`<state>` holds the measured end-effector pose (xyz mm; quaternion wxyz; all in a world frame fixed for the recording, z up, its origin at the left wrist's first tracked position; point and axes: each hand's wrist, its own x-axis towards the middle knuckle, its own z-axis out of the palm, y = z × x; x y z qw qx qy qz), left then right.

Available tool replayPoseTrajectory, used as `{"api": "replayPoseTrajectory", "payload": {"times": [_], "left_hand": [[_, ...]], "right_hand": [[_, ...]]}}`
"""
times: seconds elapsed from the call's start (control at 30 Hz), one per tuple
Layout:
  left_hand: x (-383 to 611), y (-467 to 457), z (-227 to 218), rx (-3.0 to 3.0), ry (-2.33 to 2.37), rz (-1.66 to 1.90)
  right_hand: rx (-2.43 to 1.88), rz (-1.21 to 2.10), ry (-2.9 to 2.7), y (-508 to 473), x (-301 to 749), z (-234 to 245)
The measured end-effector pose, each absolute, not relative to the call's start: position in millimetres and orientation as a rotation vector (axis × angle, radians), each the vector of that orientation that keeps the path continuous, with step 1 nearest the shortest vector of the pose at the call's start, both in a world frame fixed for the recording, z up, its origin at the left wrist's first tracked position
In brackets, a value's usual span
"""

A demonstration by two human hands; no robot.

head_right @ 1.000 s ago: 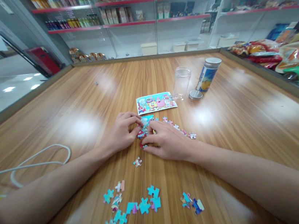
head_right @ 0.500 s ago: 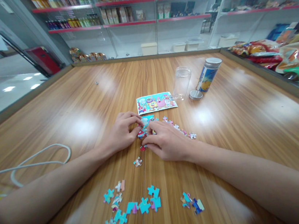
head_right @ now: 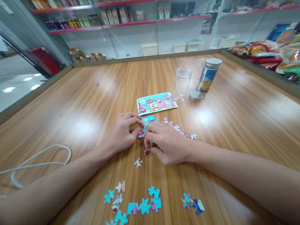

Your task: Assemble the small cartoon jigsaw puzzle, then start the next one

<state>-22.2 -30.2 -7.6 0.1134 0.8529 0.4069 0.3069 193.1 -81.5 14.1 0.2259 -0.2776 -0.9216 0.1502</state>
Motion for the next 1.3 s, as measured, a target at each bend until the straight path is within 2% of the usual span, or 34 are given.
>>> {"api": "replayPoseTrajectory", "payload": {"times": [0.23, 0.4, 0.67, 1.3], "left_hand": [[-22, -30, -9, 2.492, 1.191, 0.907], [-22, -31, -9, 2.491, 1.196, 0.901], [-22, -30, -8, 2.492, 1.216, 0.890], [-22, -31, -8, 2.491, 1.201, 0.889]], "right_hand": [[-0.620, 0.411, -2.396, -78, 191, 10], [-0.810, 0.274, -2.250, -73, 195, 4], [-0.753, 0.207, -2.601, -77, 191, 3], [-0.783, 0.315, -2.552, -79, 190, 6]]}}
